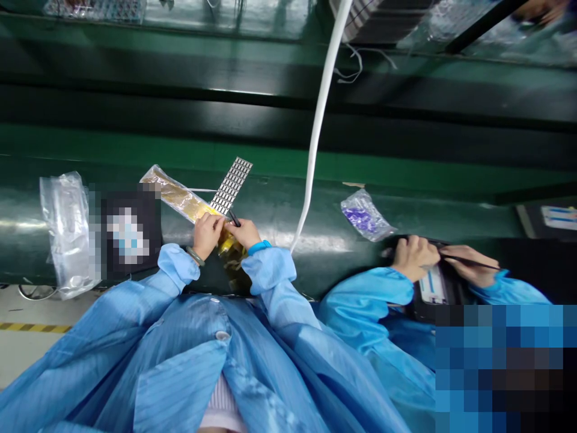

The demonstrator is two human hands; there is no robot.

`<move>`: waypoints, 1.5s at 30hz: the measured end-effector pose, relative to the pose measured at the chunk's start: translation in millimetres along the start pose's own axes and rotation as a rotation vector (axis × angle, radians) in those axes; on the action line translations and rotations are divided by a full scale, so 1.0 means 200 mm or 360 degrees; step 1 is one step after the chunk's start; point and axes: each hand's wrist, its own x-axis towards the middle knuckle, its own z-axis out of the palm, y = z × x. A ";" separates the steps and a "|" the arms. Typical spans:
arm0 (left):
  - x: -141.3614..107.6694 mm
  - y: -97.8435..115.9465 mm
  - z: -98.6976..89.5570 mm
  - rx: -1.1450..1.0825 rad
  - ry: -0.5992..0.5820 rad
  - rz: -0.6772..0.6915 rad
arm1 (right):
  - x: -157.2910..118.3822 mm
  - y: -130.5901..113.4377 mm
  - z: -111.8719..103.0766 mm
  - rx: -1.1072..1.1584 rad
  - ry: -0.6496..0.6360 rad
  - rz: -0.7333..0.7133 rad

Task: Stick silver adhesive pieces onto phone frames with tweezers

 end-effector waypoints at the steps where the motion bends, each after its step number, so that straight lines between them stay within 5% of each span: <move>1: 0.00 0.00 0.00 -0.0001 0.0000 0.0000 | 0.01 -0.01 0.00 -0.0018 -0.0002 0.0005; 14: 0.03 -0.04 0.02 -0.0040 -0.0025 -0.0015 | 0.05 -0.03 -0.05 -0.0148 -0.0064 -0.0073; 25: 0.04 -0.10 0.04 -0.0138 -0.0189 -0.0058 | -0.15 0.06 -0.14 -0.0056 -0.0025 -0.0118; 36: 0.02 -0.09 -0.03 -0.0380 -0.0354 -0.0116 | -0.10 0.04 0.01 0.0449 -0.0002 0.0129; 45: 0.07 -0.05 -0.08 -0.0854 -0.0379 -0.0467 | -0.42 0.05 -0.32 0.0850 -0.0039 0.0128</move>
